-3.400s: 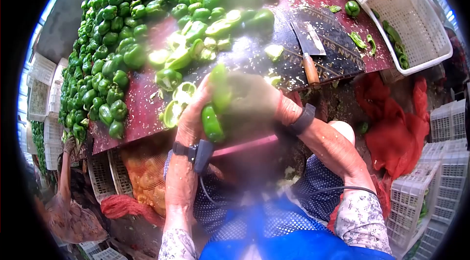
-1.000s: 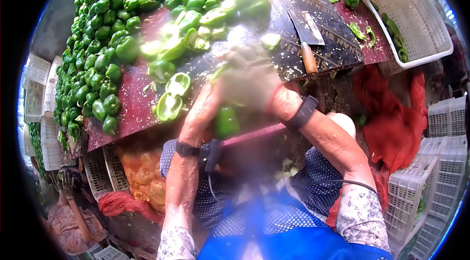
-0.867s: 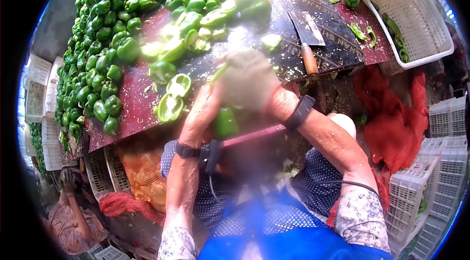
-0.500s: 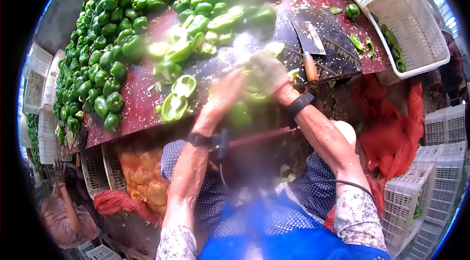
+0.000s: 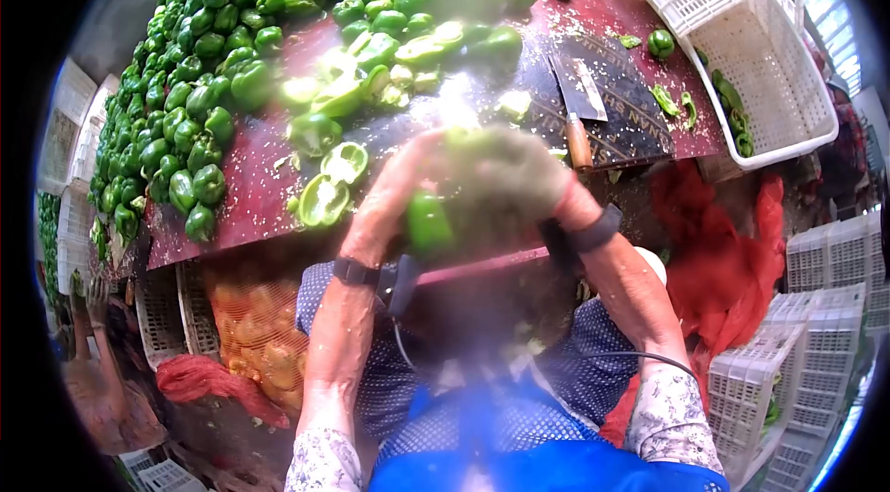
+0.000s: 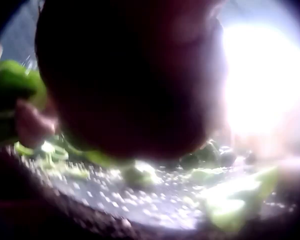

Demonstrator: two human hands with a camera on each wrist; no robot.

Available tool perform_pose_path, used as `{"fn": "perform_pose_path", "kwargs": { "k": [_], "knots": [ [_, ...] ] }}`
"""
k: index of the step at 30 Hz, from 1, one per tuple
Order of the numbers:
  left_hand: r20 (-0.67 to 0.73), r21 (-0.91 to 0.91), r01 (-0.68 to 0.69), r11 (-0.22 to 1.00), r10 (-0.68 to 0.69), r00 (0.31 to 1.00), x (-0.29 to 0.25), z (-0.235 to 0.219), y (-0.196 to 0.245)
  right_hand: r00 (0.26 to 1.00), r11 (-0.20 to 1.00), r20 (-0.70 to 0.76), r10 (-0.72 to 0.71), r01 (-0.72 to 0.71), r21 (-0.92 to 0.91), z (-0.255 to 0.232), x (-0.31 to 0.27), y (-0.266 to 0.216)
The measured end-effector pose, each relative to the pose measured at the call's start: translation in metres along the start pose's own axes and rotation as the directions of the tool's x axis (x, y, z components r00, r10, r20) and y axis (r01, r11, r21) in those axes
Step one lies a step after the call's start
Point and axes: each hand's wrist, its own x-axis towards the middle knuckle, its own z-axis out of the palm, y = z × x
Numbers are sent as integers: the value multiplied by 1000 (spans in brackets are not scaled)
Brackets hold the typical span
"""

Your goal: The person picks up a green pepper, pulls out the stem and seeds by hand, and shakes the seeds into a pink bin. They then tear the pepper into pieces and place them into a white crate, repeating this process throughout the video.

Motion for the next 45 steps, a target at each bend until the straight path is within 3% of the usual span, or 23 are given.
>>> {"fn": "perform_pose_path", "kwargs": {
  "k": [2, 3, 5, 7, 8, 9, 10, 11, 12, 14, 16, 18, 20, 21, 22, 23, 25, 28, 30, 32, 38, 42, 45],
  "knots": [
    [29, 29, -93, 995, 92, 995, -12, -16, 9, 995, 740, -69, 77, -11, 673, -7, 0, -24],
    [-47, 62, -160, 985, 163, 986, -23, -9, 19, 996, 691, -90, 21, 51, 721, -4, 3, -34],
    [-51, 158, -267, 951, 277, 959, -14, -30, 6, 999, 978, -24, 23, -17, 208, 6, 20, 29],
    [-60, 358, -297, 885, 339, 939, 1, -50, -7, 995, 986, -52, -87, 79, -144, 5, 30, 55],
    [-38, 277, -275, 921, 297, 954, -1, -53, 0, 988, 942, -66, -142, 114, -314, 4, 36, 68],
    [-19, 192, -250, 949, 258, 966, -6, -55, 11, 963, 974, -147, -224, 219, -53, -8, 49, 99],
    [-2, 106, -202, 974, 203, 979, -17, -57, 17, 970, 955, -231, 78, -7, 296, 5, 47, 65],
    [-40, 42, -234, 971, 236, 971, -25, -46, 17, 880, 755, -293, 373, -105, 647, 18, 45, 32],
    [-94, 130, -201, 971, 214, 972, -8, -45, 4, 795, 930, -483, 367, -298, 215, 38, 50, 32],
    [-59, 278, -165, 946, 188, 980, 33, -46, -37, 724, 932, -637, 263, -361, -26, 62, 54, 62],
    [68, 70, -312, 948, 307, 949, 38, -47, -34, 759, 978, -617, 209, -155, 140, 66, 54, 30],
    [-14, 186, -423, 887, 433, 902, 3, -49, -8, 844, 966, -494, 211, -102, 237, 52, 34, 25],
    [30, 116, -331, 936, 330, 944, -29, -47, 24, 934, 929, -190, 303, -245, 278, 20, 7, -16],
    [24, 62, -381, 922, 381, 924, -31, -54, 23, 904, 889, -10, 427, -418, 186, 5, -5, -24],
    [37, 26, -375, 927, 374, 927, -38, -56, 29, 935, 923, 72, 346, -326, -205, -1, -22, -24],
    [47, 1, -384, 923, 384, 922, -37, -65, 27, 938, 820, 186, 292, -145, -553, -2, -40, -20],
    [41, -5, -418, 908, 418, 908, -39, -71, 29, 851, 593, 308, 426, -6, -805, 3, -45, -10],
    [67, -41, -431, 902, 433, 899, -41, -80, 32, 638, 426, 224, 737, -181, -887, 27, -26, -5],
    [37, -86, -464, 882, 468, 883, -43, -85, 33, 540, 323, 204, 817, -135, -937, 49, -3, -1],
    [45, -147, -482, 864, 493, 869, -48, -90, 35, 559, 329, 221, 799, -100, -939, 60, 9, 17],
    [-137, -132, -519, 844, 503, 853, -68, -78, 43, 856, 622, 270, 441, -74, -780, 57, -4, 52],
    [-245, -22, -524, 852, 503, 829, -64, -69, 41, 911, 711, 206, 358, -123, -692, 49, -17, 64],
    [-249, -129, -502, 855, 462, 851, -57, -74, 35, 921, 743, 167, 353, -167, -648, 47, -18, 84]
  ]
}}
